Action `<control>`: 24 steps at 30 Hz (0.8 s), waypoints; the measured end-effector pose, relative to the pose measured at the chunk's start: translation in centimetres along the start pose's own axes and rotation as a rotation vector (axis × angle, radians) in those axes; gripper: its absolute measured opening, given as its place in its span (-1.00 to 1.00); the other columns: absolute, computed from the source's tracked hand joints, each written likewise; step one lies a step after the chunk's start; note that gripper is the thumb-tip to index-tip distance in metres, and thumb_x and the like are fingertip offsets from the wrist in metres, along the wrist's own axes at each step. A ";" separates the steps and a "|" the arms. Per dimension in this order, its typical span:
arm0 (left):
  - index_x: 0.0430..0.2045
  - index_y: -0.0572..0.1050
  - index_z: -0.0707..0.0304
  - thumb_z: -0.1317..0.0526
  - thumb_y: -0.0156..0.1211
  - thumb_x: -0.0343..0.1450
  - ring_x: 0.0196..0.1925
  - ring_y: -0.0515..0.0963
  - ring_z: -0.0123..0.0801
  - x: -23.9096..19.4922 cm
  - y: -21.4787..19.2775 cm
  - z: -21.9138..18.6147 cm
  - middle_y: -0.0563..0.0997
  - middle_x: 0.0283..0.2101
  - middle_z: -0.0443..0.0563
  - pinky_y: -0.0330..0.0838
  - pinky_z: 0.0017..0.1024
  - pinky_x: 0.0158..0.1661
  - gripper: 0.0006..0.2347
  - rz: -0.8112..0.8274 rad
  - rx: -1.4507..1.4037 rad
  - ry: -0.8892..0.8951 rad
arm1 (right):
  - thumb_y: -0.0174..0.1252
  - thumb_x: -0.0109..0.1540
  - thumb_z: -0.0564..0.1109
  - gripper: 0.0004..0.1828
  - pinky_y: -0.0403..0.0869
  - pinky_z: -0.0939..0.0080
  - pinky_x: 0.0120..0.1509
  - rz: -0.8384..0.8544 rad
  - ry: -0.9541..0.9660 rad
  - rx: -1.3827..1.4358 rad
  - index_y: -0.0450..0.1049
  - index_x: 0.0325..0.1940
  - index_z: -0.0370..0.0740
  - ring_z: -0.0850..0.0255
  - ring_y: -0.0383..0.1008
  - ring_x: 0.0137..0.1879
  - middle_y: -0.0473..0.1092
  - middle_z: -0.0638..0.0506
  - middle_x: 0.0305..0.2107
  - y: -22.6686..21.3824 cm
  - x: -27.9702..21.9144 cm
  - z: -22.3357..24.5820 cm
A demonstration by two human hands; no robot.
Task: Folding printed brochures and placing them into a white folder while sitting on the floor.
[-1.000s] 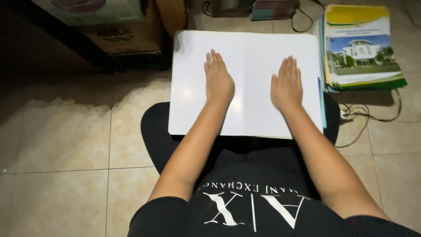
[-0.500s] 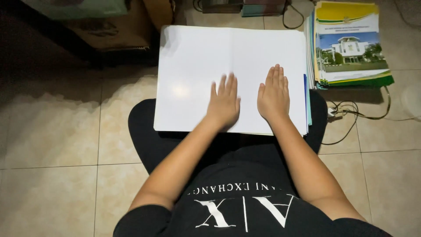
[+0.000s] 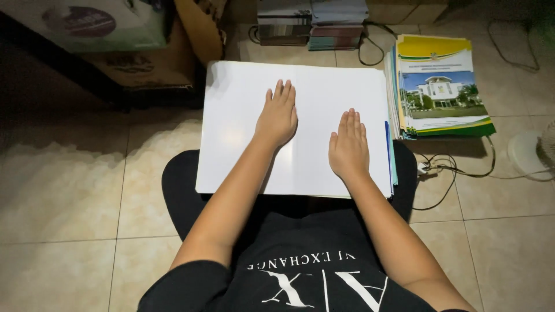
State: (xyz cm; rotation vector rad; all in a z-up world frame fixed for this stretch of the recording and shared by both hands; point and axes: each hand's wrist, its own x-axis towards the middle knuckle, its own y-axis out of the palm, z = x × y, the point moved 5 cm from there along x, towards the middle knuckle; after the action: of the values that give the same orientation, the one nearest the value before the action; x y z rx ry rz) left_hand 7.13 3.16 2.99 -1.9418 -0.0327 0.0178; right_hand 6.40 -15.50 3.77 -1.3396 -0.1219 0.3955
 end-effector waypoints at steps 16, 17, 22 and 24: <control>0.41 0.02 0.58 0.44 -0.34 0.48 0.58 -0.07 0.11 -1.1 1.3 3.0 0.04 0.50 0.46 -0.19 -0.08 0.52 -0.51 -0.287 -0.301 -0.193 | -0.27 0.42 -0.09 -0.34 -0.27 -0.08 0.65 0.051 -0.334 0.051 -0.11 0.58 -0.43 -0.11 -0.27 0.65 -0.19 -0.36 0.52 2.6 5.4 8.8; 0.39 0.06 0.59 0.37 -0.31 0.52 0.58 -0.04 0.12 -1.0 1.1 2.8 0.08 0.48 0.47 -0.17 -0.07 0.52 -0.53 -0.292 -0.289 -0.190 | -0.28 0.43 -0.08 -0.34 -0.28 -0.08 0.65 0.022 -0.318 0.049 -0.11 0.58 -0.44 -0.11 -0.27 0.65 -0.19 -0.37 0.52 2.7 7.9 9.0; 0.28 0.19 0.65 0.51 -0.20 0.31 0.55 0.00 0.10 0.0 2.6 3.7 0.16 0.44 0.50 -0.20 -0.11 0.49 -0.46 -0.383 -0.256 -0.189 | -0.20 0.38 -0.08 -0.34 -0.16 -0.02 0.61 -0.186 -0.317 0.017 -0.02 0.51 -0.53 -0.05 -0.20 0.61 -0.09 -0.34 0.49 4.6 16.9 7.8; 0.27 0.17 0.70 0.53 -0.18 0.32 0.55 -0.03 0.17 0.0 2.9 3.8 0.10 0.45 0.51 -0.19 -0.06 0.49 -0.48 -0.456 -0.199 -0.172 | -0.04 0.36 -0.14 -0.35 0.08 -0.01 0.53 -0.261 -0.200 0.119 0.01 0.51 -0.39 -0.14 0.08 0.48 0.02 -0.26 0.45 3.4 17.2 6.1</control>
State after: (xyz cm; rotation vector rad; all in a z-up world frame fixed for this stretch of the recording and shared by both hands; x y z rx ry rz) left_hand 7.11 5.68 -1.10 -2.0851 -0.6104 -0.1254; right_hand 19.77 -3.30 -0.47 -1.1473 -0.4292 0.3099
